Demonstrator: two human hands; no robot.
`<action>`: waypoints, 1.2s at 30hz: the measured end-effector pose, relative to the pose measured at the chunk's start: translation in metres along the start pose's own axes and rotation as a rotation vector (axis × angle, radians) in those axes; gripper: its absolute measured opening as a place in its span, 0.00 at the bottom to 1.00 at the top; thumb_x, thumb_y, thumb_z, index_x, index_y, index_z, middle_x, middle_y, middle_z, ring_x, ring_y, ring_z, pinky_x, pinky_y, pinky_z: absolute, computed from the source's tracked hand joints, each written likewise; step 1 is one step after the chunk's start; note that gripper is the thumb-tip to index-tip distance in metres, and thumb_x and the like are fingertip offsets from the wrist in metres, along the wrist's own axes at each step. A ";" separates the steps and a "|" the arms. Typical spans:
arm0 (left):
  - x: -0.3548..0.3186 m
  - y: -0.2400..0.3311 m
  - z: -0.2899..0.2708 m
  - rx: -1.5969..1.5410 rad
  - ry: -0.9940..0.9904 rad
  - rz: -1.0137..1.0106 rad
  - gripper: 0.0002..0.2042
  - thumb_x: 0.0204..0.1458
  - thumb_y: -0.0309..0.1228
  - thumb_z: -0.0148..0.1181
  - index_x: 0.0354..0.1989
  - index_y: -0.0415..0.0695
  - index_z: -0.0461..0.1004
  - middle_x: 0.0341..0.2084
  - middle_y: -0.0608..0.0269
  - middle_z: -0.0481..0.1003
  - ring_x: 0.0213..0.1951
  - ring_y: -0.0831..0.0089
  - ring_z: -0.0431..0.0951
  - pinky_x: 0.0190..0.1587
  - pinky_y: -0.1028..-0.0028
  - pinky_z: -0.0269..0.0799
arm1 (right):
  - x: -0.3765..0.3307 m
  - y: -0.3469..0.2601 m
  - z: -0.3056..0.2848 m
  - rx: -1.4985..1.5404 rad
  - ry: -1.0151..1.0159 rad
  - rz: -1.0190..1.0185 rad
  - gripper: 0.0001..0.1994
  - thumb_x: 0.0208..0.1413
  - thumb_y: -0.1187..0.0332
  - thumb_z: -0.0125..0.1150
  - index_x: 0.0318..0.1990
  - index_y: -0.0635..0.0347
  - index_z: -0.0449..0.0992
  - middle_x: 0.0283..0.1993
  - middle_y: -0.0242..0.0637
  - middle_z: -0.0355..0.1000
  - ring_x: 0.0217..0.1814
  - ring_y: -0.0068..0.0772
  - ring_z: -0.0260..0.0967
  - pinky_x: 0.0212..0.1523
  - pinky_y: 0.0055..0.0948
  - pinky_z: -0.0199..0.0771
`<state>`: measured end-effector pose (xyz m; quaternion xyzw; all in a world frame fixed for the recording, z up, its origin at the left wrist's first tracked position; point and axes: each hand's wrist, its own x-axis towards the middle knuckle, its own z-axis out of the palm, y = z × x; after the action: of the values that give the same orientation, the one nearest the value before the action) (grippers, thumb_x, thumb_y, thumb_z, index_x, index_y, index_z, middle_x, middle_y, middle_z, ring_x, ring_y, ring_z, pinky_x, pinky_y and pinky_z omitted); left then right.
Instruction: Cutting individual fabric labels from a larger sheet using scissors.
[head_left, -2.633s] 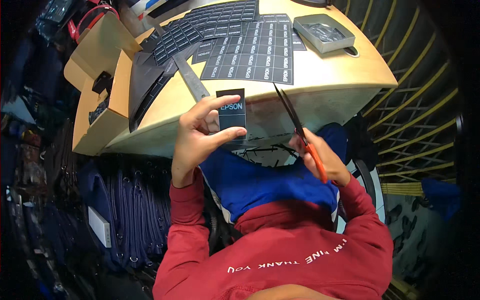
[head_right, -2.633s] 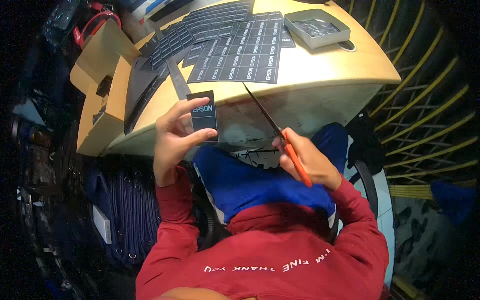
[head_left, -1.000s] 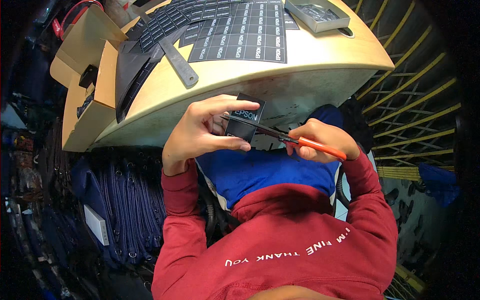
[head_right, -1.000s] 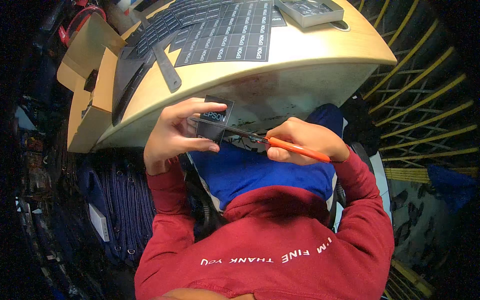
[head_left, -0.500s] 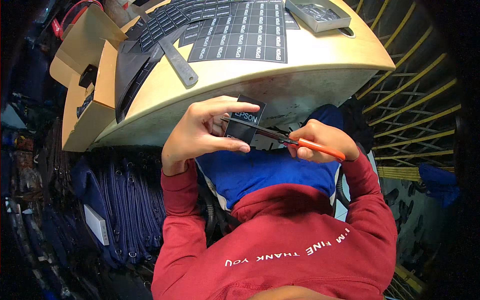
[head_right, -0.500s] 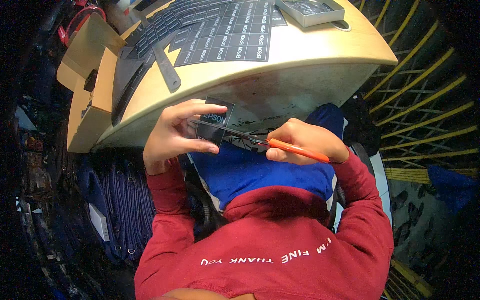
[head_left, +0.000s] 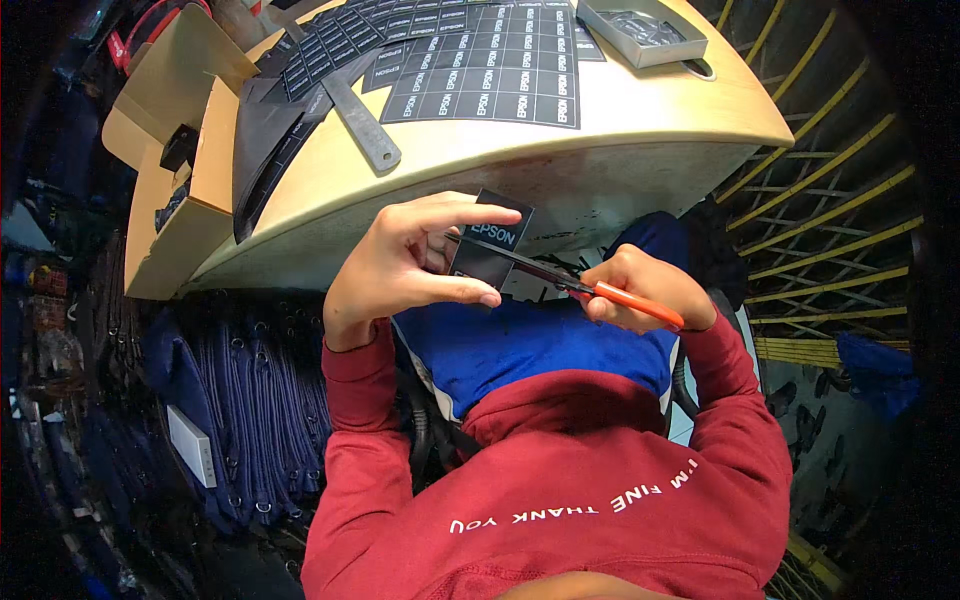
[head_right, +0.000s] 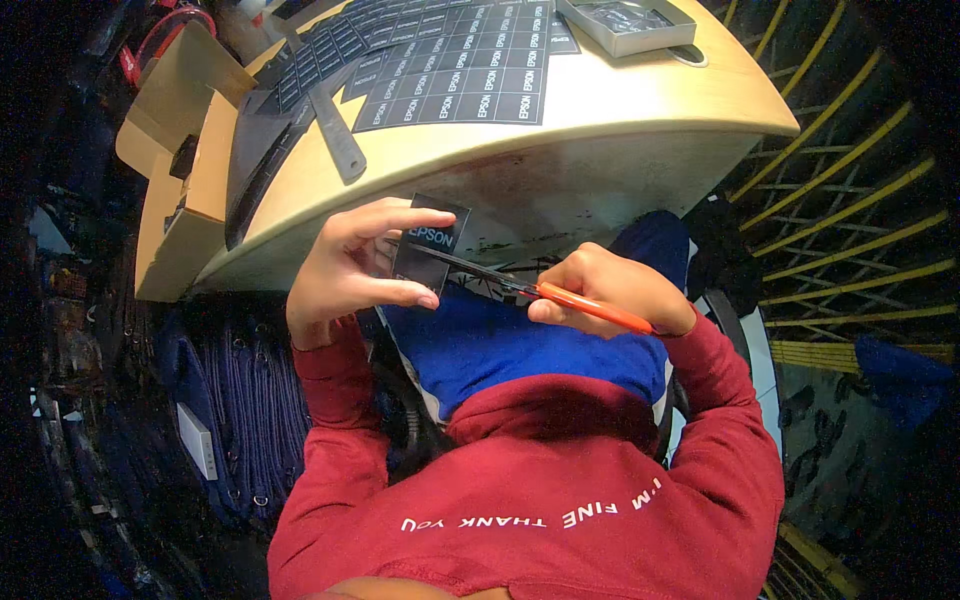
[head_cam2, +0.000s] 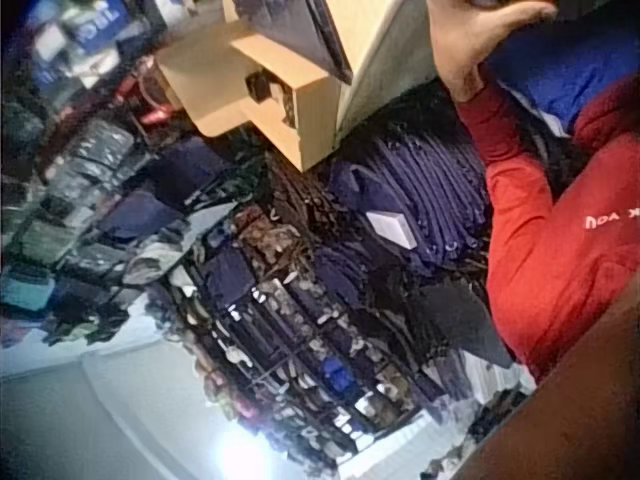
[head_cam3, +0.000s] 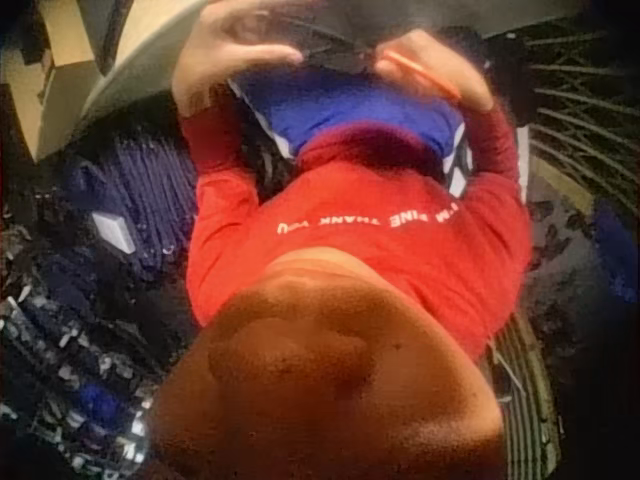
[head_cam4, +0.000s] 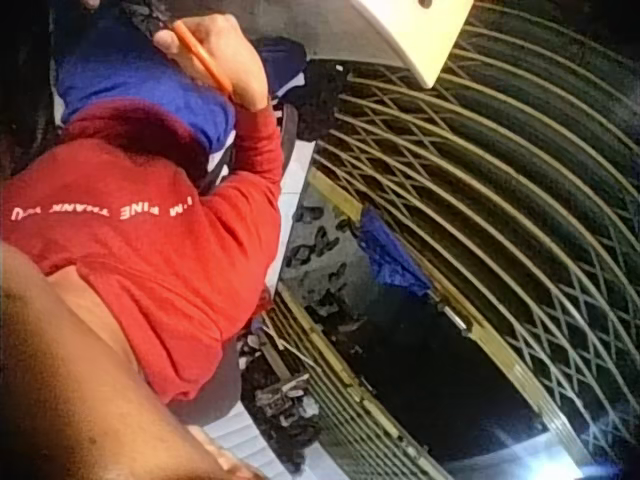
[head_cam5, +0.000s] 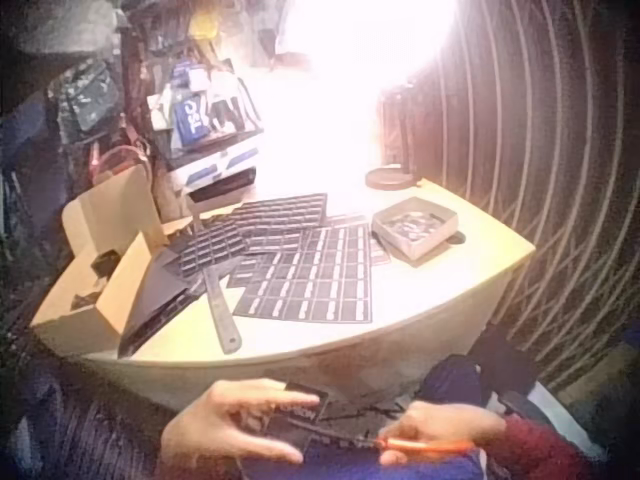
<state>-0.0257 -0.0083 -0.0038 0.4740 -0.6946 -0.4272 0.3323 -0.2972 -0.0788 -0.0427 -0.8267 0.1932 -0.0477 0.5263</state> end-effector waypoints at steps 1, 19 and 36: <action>0.000 -0.003 0.001 -0.031 0.009 0.011 0.32 0.26 0.23 0.76 0.48 0.37 0.75 0.36 0.62 0.74 0.40 0.79 0.71 0.43 0.80 0.64 | 0.000 0.001 0.001 0.001 -0.001 0.000 0.26 0.56 0.52 0.56 0.17 0.66 0.63 0.12 0.42 0.53 0.15 0.35 0.45 0.18 0.35 0.52; 0.034 -0.019 0.014 -0.149 0.293 0.060 0.27 0.35 0.17 0.70 0.49 0.37 0.72 0.39 0.64 0.72 0.39 0.80 0.72 0.40 0.83 0.68 | -0.065 0.063 0.005 0.276 0.348 0.167 0.22 0.54 0.53 0.59 0.17 0.61 0.65 0.14 0.23 0.54 0.19 0.12 0.48 0.17 0.22 0.49; 0.268 0.037 0.008 0.186 0.282 0.373 0.17 0.44 0.29 0.68 0.42 0.35 0.76 0.31 0.61 0.78 0.33 0.79 0.77 0.35 0.83 0.72 | -0.112 0.085 0.027 0.626 0.577 0.288 0.21 0.57 0.51 0.55 0.24 0.62 0.71 0.13 0.22 0.57 0.12 0.12 0.51 0.12 0.16 0.49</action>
<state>-0.1344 -0.2518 0.0414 0.4210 -0.7533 -0.2222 0.4539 -0.4158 -0.0462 -0.1161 -0.5451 0.4215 -0.2586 0.6770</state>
